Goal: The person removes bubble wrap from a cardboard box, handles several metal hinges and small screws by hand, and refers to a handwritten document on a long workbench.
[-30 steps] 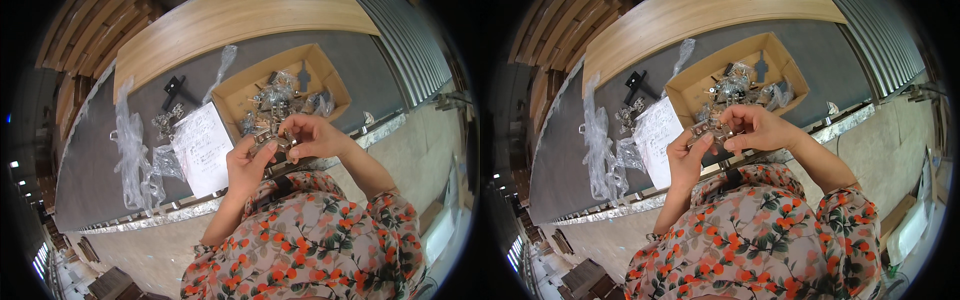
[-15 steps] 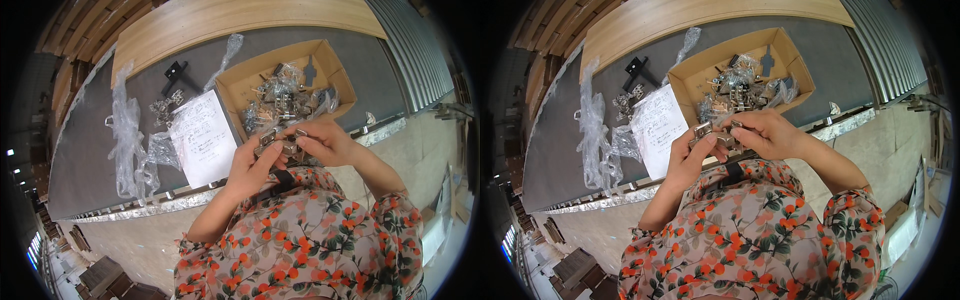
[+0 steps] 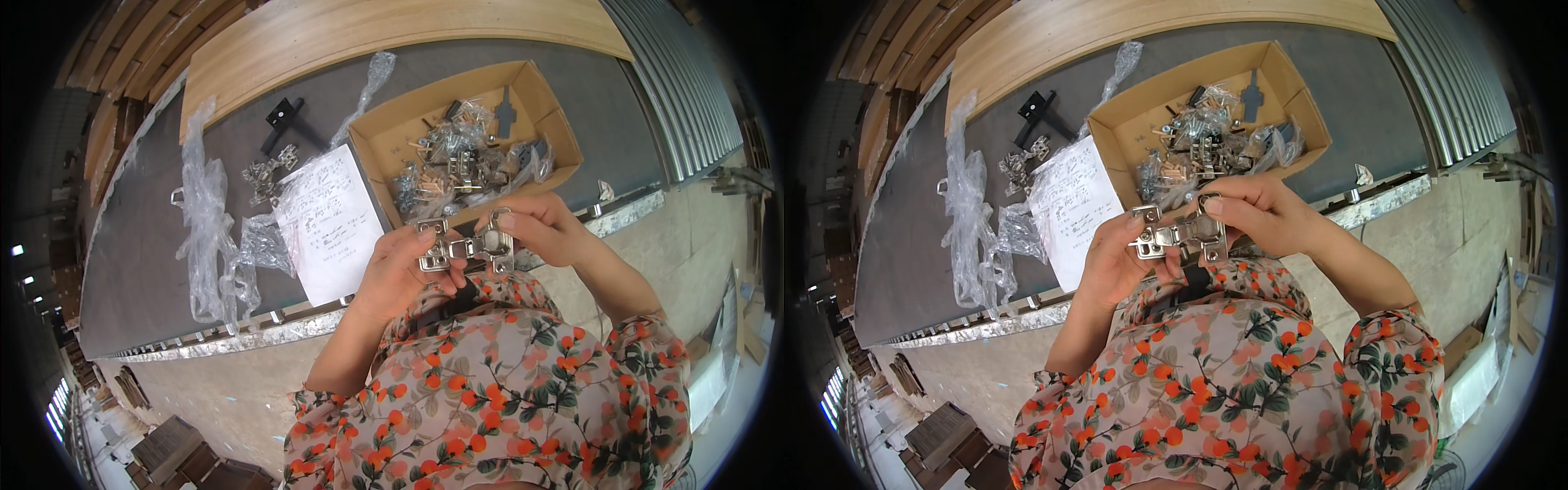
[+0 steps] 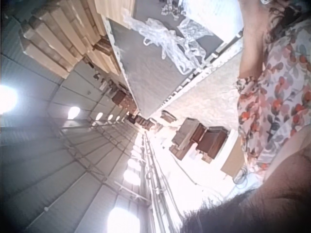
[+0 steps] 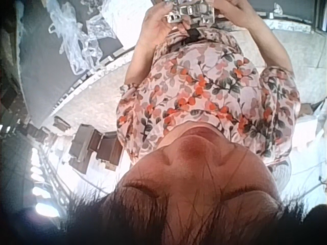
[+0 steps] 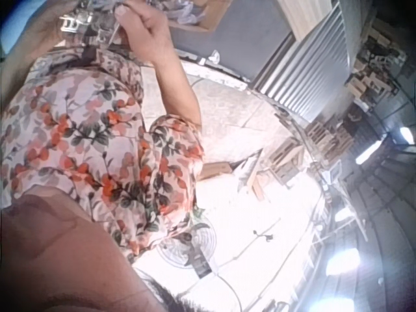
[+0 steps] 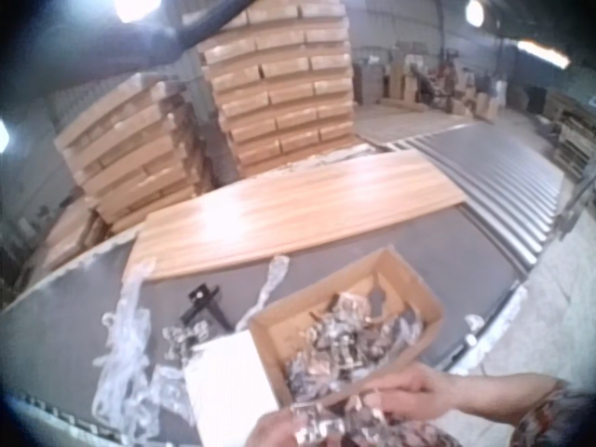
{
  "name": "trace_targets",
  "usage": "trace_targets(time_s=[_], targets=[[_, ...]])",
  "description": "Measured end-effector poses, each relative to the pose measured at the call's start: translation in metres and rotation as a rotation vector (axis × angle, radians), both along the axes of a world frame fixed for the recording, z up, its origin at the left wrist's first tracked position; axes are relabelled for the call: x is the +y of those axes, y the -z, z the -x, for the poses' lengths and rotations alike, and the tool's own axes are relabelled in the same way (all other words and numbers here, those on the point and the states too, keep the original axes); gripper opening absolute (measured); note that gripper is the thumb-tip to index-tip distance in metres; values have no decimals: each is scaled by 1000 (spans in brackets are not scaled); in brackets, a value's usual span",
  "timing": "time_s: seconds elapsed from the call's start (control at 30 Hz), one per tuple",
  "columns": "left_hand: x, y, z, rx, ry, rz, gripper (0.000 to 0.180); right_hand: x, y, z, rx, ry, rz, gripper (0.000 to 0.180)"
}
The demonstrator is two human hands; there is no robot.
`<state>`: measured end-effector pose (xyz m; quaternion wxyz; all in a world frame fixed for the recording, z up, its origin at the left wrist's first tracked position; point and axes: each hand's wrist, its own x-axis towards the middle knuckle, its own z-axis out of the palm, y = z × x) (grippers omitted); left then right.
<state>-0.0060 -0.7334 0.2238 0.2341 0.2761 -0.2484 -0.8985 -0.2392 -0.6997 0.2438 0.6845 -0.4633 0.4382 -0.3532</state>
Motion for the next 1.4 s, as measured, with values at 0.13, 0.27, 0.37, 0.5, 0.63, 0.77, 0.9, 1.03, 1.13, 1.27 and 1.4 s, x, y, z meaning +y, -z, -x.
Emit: trace_targets(time_s=[0.13, 0.27, 0.37, 0.5, 0.63, 0.77, 0.9, 1.03, 1.13, 1.27, 1.4], targets=[[-6, 3, -5, -46, -36, 54, 33, -11, 7, -3, -66, 15, -109, 27], [-16, 4, -16, -63, -88, 118, 26, -22, 7, -20, -117, 82, -183, 25], [-28, -1, -35, -65, -141, 219, 28, -33, 13, -33, -97, 169, -33, 23], [-53, 17, -90, -341, -555, 305, 23, -37, 29, -22, 1, 384, 35, 20], [-97, 77, -187, -459, -1048, 110, 18, -32, 47, 1, 124, 508, -2, 20], [-138, 98, -239, -733, -1017, 76, 31, -22, 55, 15, 215, 643, -66, 20], [-170, 99, -245, -746, -928, -30, 41, -10, 58, 27, 222, 707, -92, 19], [-186, 109, -247, -648, -905, -61, 38, -7, 56, 32, 245, 723, -105, 19], [-193, 122, -255, -642, -824, -22, 36, -13, 51, 31, 270, 708, -102, 19], [-187, 139, -274, -725, -733, 114, 35, -31, 46, 45, 416, 599, 24, 20], [-163, 110, -240, -812, -906, 164, 33, -49, 55, 88, 514, 614, 103, 16]])
